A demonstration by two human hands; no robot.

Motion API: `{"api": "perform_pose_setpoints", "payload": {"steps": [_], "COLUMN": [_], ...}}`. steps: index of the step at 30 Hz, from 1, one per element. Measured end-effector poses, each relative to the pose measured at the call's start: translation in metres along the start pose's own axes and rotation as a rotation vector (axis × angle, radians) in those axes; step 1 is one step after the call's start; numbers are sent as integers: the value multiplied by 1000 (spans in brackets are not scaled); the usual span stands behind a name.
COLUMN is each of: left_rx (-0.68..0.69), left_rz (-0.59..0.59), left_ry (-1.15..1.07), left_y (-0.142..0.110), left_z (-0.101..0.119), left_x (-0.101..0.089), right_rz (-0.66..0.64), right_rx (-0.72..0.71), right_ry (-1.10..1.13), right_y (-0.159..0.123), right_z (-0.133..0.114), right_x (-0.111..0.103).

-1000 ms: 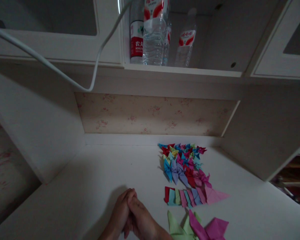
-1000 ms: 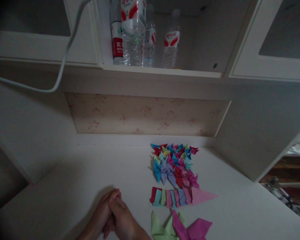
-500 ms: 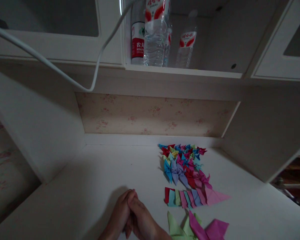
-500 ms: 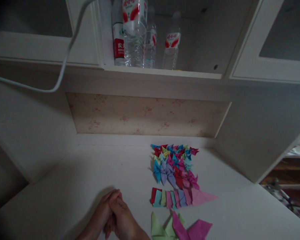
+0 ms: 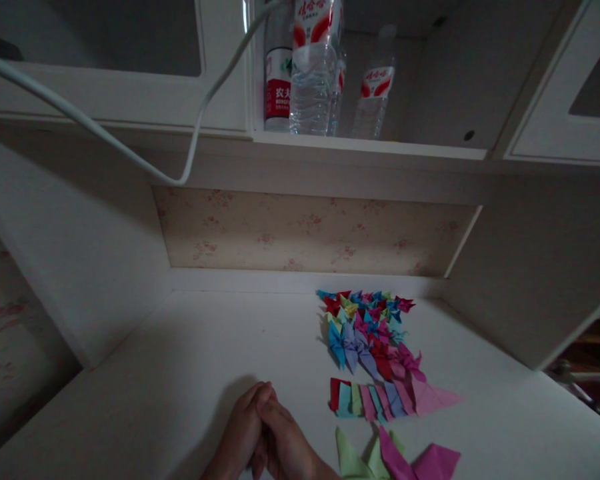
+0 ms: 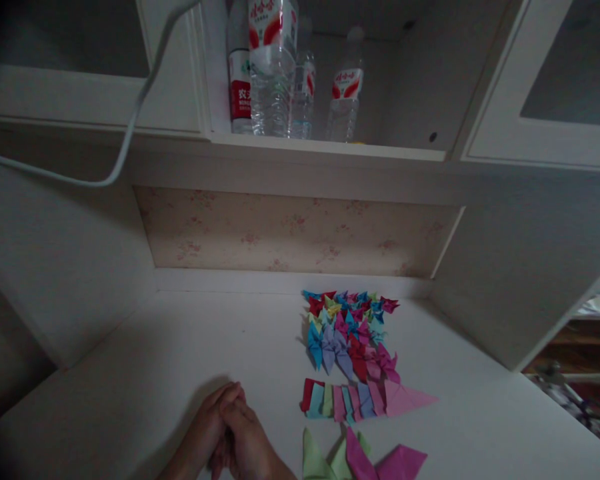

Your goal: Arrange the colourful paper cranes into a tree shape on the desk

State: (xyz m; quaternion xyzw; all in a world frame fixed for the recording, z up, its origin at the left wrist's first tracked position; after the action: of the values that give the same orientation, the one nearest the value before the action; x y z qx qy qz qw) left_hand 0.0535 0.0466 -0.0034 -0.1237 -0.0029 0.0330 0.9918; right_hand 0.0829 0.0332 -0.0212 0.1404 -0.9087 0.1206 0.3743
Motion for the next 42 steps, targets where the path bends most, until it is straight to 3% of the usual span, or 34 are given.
{"api": "perform_pose_setpoints", "payload": {"steps": [7, 26, 42], "left_rx": [16, 56, 105], "left_rz": [41, -2, 88], "left_ry": [20, 49, 124], "left_y": [-3, 0, 3], "left_z": [13, 9, 11], "left_x": [-6, -4, -16], "right_rz": [11, 39, 5], "right_rx": [-25, -31, 10], "right_ry": [-23, -23, -28], "right_y": [0, -3, -3], "right_z": [-4, -5, -5], "right_x": [1, 0, 3]}}
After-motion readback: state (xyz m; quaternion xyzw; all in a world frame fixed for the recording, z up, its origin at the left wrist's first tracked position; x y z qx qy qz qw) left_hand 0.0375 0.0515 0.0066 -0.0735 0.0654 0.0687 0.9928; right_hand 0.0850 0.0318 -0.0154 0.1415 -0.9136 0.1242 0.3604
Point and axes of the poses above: each hand's wrist, its own y-axis towards the middle knuckle, its own x-axis out of the palm, z = x × y, the point moved 8 cm from there along y, towards the middle knuckle, and after that the axes turned 7 degrees about z, right-handed, at the moved point
